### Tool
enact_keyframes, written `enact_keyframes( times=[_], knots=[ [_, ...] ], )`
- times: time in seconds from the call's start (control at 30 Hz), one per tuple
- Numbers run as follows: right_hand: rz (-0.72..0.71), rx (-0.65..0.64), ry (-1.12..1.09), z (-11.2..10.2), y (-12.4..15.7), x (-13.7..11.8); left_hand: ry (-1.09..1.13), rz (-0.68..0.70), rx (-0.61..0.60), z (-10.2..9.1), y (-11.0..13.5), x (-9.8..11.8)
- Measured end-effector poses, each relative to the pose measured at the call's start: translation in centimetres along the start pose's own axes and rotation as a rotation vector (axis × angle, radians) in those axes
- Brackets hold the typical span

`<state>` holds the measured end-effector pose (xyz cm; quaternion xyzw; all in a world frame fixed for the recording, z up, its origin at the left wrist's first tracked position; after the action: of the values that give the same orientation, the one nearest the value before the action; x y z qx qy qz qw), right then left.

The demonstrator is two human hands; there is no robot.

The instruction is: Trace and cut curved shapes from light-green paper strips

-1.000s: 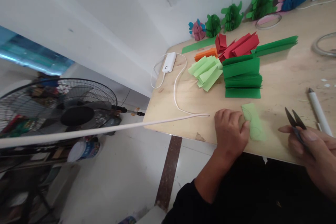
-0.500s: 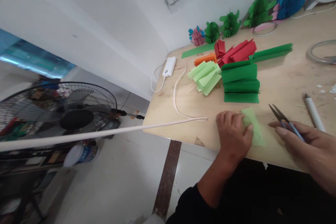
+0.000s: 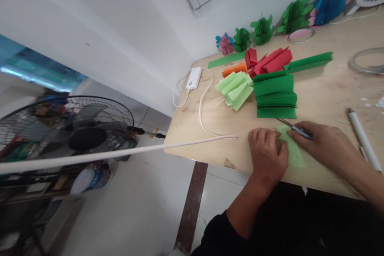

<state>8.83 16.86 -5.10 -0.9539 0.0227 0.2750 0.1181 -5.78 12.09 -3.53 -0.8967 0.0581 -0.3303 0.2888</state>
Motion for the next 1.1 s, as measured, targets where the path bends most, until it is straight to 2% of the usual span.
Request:
enact_keyframes(
  times=[0.1, 0.27, 0.43, 0.57, 0.7, 0.77, 0.97, 1.1],
  knots=[
    [0.049, -0.078, -0.045, 0.7, -0.5, 0.0, 0.004, -0.013, 0.000, 0.0, 0.0, -0.1],
    [0.181, -0.123, -0.155, 0.0, -0.3, 0.2, 0.101, -0.092, -0.001, -0.5, -0.4, -0.4],
    [0.370, -0.122, -0.286, -0.5, 1.4, 1.7, 0.409, -0.392, -0.025, -0.5, -0.2, -1.8],
    [0.493, -0.125, -0.382, -0.1, 2.8, 2.8, 0.726, -0.650, -0.103, 1.0, 0.6, -2.3],
    [0.554, -0.097, -0.461, -0.1, 3.5, 3.1, 0.935, -0.909, -0.173, 2.9, 1.6, -2.3],
    [0.573, -0.077, -0.482, -0.2, 3.8, 3.3, 0.988, -0.997, -0.196, 3.5, 2.0, -2.2],
    [0.622, -0.067, -0.548, -0.3, 4.4, 3.5, 1.009, -1.108, -0.141, 3.7, 2.6, -2.7],
    [0.642, -0.009, -0.539, -1.8, 4.9, 3.0, 0.990, -1.129, -0.097, 3.3, 2.5, -3.0]
  ],
)
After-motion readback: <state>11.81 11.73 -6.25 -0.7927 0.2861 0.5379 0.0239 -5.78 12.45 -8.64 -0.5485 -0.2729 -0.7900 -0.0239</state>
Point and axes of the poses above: each hand's wrist, its own y-axis away from the middle knuckle, its own z-axis out of the palm, x = y × z, the point moved 10 cm from there along -y, towards the middle knuckle, and after that the axes turned 11 degrees about x, right-handed, at the moved point
